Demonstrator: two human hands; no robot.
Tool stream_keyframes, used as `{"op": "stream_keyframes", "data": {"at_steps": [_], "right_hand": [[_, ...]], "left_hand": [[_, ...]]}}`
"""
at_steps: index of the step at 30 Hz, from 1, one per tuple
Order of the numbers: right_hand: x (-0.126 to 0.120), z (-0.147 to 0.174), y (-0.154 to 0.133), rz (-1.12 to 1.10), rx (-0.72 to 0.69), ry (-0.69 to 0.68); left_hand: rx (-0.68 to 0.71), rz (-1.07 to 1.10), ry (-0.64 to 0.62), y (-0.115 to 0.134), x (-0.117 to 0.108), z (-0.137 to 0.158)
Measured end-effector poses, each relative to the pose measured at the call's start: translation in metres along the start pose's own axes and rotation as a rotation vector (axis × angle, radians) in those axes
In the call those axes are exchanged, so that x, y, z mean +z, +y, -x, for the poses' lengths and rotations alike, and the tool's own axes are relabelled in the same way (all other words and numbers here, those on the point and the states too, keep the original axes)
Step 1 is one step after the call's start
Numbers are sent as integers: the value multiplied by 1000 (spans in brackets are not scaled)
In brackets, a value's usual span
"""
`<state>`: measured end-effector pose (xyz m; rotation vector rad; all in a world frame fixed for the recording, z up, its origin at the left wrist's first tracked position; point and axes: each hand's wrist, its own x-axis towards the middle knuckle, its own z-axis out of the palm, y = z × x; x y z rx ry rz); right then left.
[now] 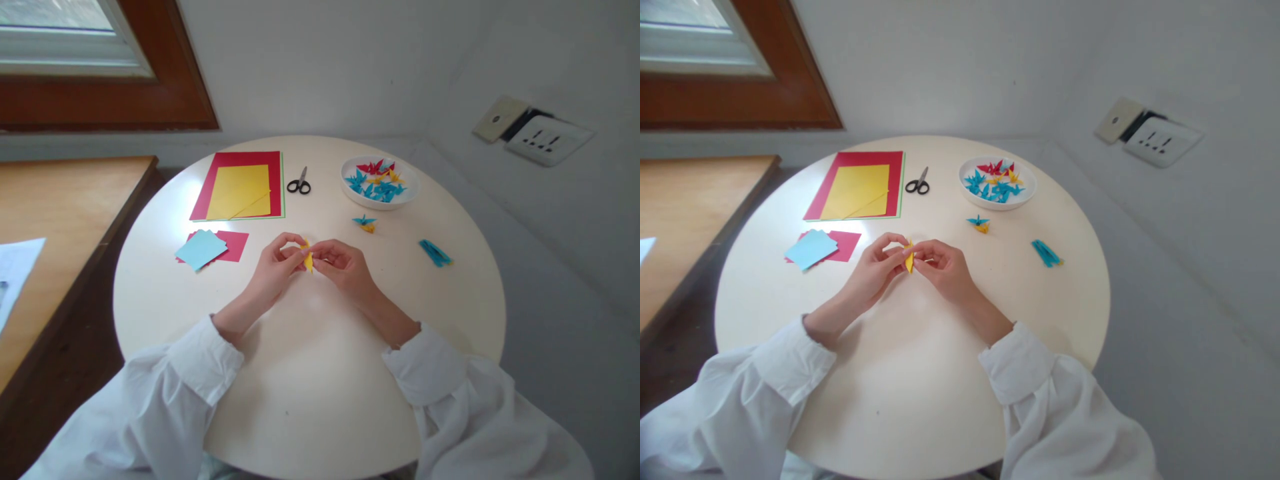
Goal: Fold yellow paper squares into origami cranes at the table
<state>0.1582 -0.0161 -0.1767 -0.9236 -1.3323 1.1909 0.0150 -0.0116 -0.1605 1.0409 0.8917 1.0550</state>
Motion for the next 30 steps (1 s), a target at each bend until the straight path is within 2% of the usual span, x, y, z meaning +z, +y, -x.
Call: {"op": "stream_keyframes", "data": {"at_steps": [7,16,24,30], "right_hand": [[0,0,-2,44,-11,3],[-3,-1,-3,38,21,31],[-3,0,-4,49,59,65],[-3,-1,-4,48,34,66]], "left_hand": [[60,-108,15,-4,-3,-2],[115,-73,-30,3,-1,1],[131,-126,-49,-1,-4,0],[126,-168,-14,-1,-4,0]]}}
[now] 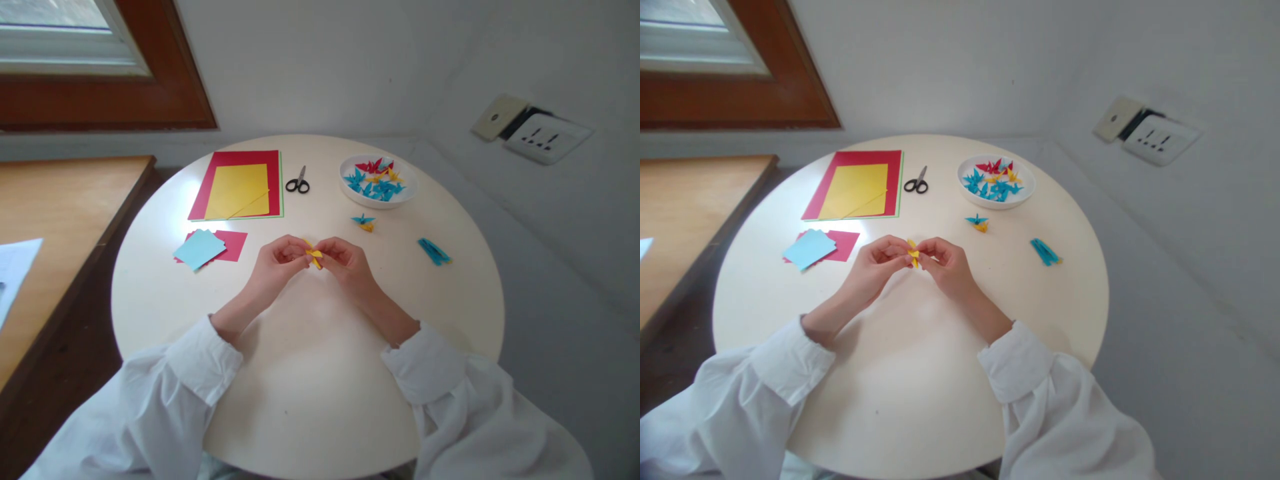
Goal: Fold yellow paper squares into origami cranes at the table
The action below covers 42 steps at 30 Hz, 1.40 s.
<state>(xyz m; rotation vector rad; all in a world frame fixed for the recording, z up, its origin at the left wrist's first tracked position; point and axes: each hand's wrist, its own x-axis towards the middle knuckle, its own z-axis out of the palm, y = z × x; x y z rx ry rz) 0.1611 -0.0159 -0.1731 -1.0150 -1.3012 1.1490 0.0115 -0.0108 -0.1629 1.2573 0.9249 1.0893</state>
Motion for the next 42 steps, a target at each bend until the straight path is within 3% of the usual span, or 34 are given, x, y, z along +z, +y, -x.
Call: {"op": "stream_keyframes", "data": {"at_steps": [8,24,42], "right_hand": [[0,1,0,32,-23,-20],[1,-1,3,25,-5,72],[10,1,0,41,8,162]], "left_hand": [[12,18,9,-1,0,-1],[8,-71,3,2,2,-1],[43,-209,126,-1,5,0]]}}
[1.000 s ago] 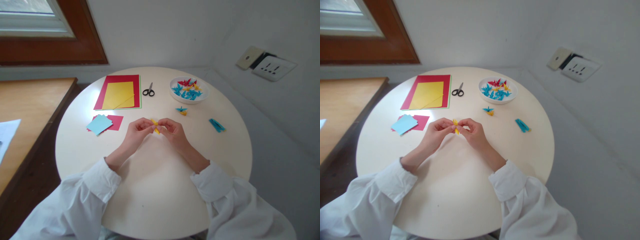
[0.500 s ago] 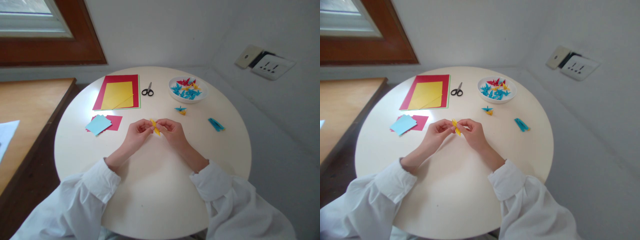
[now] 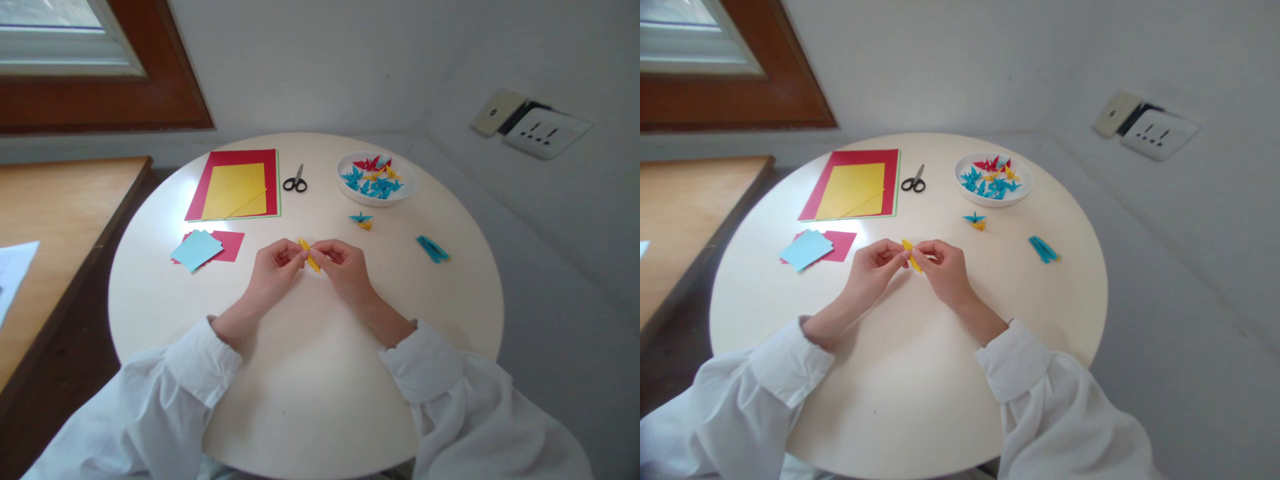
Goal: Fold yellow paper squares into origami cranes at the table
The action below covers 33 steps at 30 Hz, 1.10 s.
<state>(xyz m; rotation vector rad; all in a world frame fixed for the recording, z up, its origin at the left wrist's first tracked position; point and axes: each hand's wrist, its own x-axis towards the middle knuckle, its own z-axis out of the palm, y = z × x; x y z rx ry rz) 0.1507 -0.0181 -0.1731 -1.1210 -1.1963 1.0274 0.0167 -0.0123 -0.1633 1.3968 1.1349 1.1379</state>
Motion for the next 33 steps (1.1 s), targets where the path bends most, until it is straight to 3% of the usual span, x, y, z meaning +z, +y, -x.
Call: {"op": "stream_keyframes", "data": {"at_steps": [16,20,33], "right_hand": [[2,-2,4,-98,64,28],[2,-3,7,-93,112,-20],[2,4,3,90,-72,-41]], "left_hand": [[76,48,-44,-1,0,0],[93,48,-57,-1,-1,0],[-6,62,-41,-5,-2,-4]]}}
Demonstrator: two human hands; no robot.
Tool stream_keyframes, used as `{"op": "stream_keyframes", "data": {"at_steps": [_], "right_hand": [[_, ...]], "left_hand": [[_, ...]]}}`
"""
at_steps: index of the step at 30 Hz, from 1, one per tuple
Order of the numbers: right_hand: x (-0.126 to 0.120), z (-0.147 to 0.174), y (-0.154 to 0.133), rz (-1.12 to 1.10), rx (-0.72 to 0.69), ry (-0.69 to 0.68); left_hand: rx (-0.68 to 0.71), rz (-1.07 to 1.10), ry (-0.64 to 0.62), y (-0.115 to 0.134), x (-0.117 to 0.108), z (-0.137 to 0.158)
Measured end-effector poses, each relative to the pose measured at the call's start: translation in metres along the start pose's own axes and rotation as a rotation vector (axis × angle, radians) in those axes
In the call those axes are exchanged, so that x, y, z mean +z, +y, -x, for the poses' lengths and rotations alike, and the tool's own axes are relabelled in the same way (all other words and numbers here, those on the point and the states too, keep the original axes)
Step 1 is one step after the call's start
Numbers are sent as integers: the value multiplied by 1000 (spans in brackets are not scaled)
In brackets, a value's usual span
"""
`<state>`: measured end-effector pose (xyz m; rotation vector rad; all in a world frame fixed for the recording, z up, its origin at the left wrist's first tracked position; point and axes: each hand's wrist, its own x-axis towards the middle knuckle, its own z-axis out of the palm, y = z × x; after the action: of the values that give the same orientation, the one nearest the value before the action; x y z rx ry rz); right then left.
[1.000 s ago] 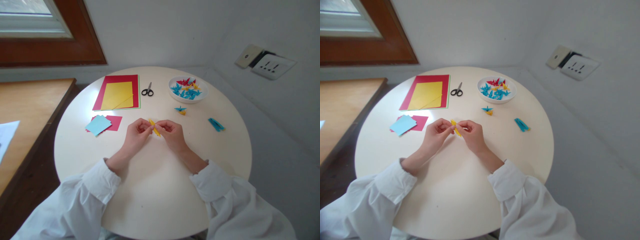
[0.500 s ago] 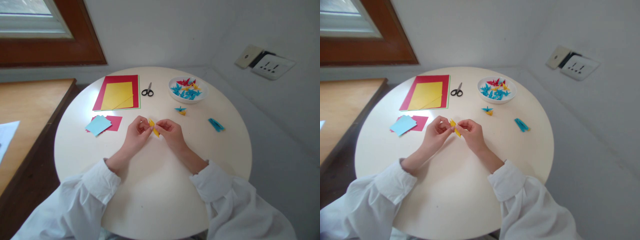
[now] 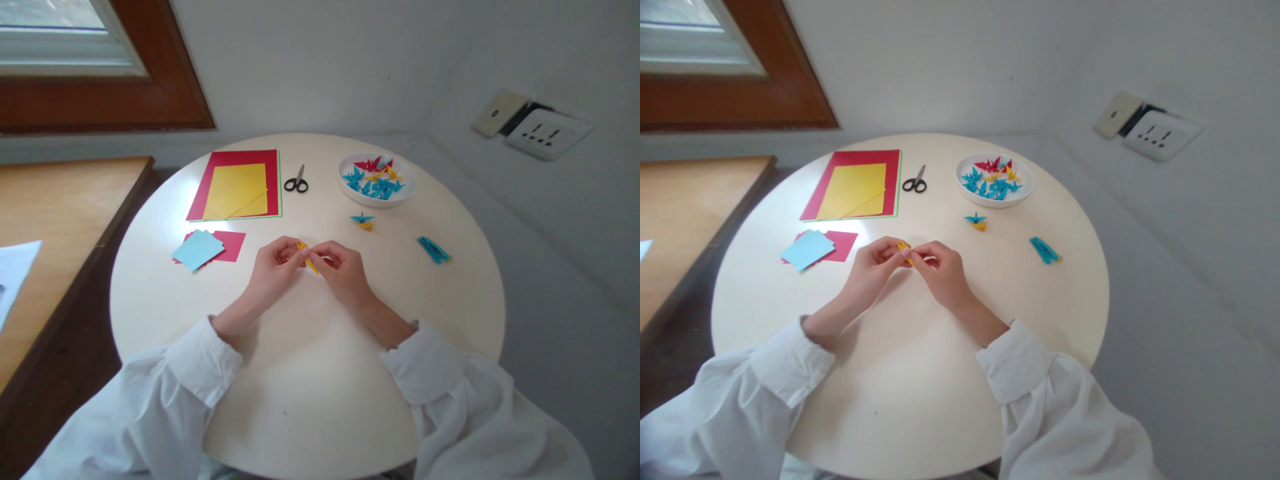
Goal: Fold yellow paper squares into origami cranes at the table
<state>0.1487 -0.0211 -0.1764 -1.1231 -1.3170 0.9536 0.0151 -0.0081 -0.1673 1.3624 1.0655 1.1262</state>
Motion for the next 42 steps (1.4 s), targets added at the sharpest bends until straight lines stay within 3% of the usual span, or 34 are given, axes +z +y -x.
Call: {"op": "stream_keyframes", "data": {"at_steps": [8,15,28,35,42], "right_hand": [[-1,0,1,43,-17,-6],[-1,-1,3,3,43,-144],[-1,2,3,13,28,-164],[-3,2,1,2,7,-178],[-8,-1,3,4,-58,-68]], "left_hand": [[-4,32,53,3,-1,-1],[-36,134,51,2,-1,-1],[-109,217,101,2,-1,-1],[-213,335,35,4,-2,-2],[-374,538,-75,4,-4,-2]]}}
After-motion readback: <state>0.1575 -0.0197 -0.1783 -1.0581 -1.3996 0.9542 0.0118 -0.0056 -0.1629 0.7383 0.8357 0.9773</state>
